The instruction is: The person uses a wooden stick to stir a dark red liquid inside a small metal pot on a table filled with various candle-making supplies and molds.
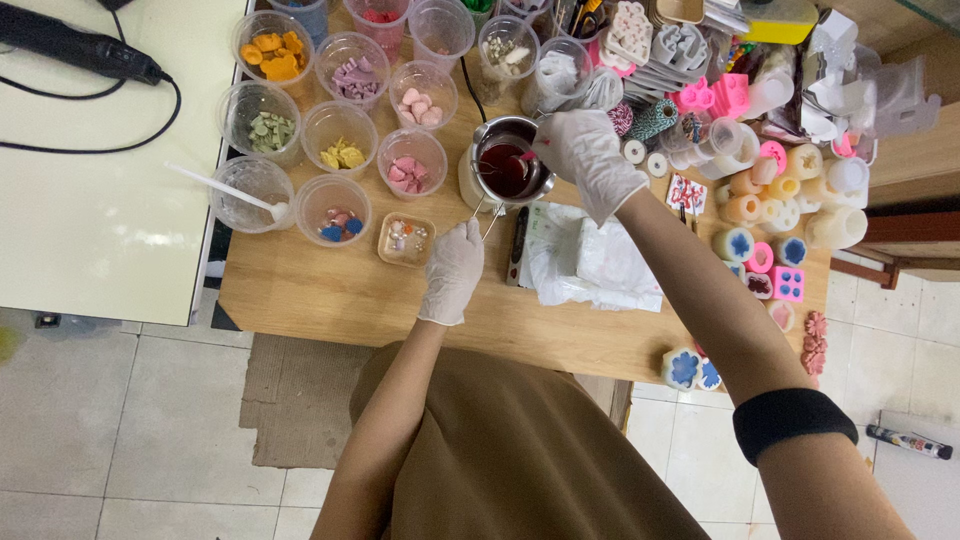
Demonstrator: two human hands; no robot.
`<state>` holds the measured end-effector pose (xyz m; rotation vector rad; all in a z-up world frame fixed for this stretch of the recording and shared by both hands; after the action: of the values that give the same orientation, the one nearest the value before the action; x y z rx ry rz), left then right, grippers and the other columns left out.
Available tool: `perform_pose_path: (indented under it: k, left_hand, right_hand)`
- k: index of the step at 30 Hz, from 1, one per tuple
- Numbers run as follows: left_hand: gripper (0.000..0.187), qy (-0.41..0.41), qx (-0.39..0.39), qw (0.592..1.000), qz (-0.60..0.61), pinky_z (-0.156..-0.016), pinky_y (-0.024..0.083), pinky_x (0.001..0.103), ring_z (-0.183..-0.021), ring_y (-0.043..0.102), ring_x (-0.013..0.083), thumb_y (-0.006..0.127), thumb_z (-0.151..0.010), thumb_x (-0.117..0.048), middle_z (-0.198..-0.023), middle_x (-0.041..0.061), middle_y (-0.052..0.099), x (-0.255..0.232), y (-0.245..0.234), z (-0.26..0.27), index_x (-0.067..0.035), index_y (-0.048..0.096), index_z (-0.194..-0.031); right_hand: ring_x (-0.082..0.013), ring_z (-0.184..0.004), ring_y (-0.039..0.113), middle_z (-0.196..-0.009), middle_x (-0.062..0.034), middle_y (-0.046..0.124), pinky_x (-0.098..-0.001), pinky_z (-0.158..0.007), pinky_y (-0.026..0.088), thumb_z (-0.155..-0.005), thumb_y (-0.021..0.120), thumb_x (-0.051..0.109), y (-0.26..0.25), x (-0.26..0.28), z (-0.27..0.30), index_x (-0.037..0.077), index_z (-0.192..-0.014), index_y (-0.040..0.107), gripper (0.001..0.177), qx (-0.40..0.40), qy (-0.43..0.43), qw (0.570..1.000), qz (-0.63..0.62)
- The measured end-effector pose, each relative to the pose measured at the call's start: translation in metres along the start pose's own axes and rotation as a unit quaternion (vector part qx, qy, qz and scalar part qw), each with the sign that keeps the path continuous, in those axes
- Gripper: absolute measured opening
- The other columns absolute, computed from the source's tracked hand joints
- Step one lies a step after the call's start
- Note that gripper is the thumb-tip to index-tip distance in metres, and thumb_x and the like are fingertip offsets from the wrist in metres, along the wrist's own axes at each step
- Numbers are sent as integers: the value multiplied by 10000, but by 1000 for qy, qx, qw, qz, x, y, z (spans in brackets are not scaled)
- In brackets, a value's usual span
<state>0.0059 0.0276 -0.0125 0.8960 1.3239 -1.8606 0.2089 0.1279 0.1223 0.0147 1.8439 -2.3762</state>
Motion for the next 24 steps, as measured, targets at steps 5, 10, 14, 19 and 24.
perform_pose_path:
  k: [5, 10, 14, 19, 24]
  left_hand:
    - [482, -27, 2, 1000, 8, -798, 537, 550, -894, 688, 472, 420, -1050, -401, -936, 268, 723, -2, -2, 1, -39, 738, -1060]
    - [497, -21, -2, 1000, -19, -789, 551, 541, -865, 704, 459, 415, -1071, -409, -886, 268, 725, -1, 5, 2, -40, 741, -1001]
    - [501, -23, -10, 1000, -19, -761, 550, 540, -832, 701, 465, 423, -1060, -419, -856, 270, 717, 1, 7, 0, -38, 739, -982]
    - [502, -15, -6, 1000, -19, -753, 547, 544, -828, 699, 467, 418, -1060, -415, -856, 269, 716, 3, 10, -1, -34, 732, -966]
    - [483, -8, -10, 1000, -12, -745, 543, 543, -834, 698, 462, 413, -1059, -400, -869, 259, 723, 6, 13, -2, -34, 718, -975]
  right_hand:
    - [-253, -817, 684, -891, -48, 728, -398, -783, 508, -898, 715, 437, 27, -15, 40, 209, -1031, 792, 275, -155, -114, 978, 80]
    - [-210, -760, 495, -723, -3, 486, -433, -822, 425, -984, 699, 337, 47, -21, 92, 286, -1316, 763, 342, -243, -213, 919, 225]
    - [-244, -836, 549, -791, -30, 518, -420, -817, 440, -948, 723, 289, 38, -30, 108, 244, -1150, 764, 211, -268, -179, 924, 205]
    - [-267, -858, 592, -834, -56, 598, -423, -762, 433, -996, 747, 254, 24, -39, 112, 151, -1039, 782, 116, -263, -111, 958, 15]
    - [-284, -808, 649, -844, -77, 696, -445, -758, 486, -895, 751, 273, 16, -18, 95, 154, -884, 793, 126, -319, -64, 945, 21]
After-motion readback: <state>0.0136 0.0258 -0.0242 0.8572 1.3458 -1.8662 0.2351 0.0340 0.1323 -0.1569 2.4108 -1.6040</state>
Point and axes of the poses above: each hand's wrist, its own z-axis away from the middle knuckle, its own y-axis out of the palm, x = y × z, the point moved 3 cm from there along -z, towards the middle knuckle
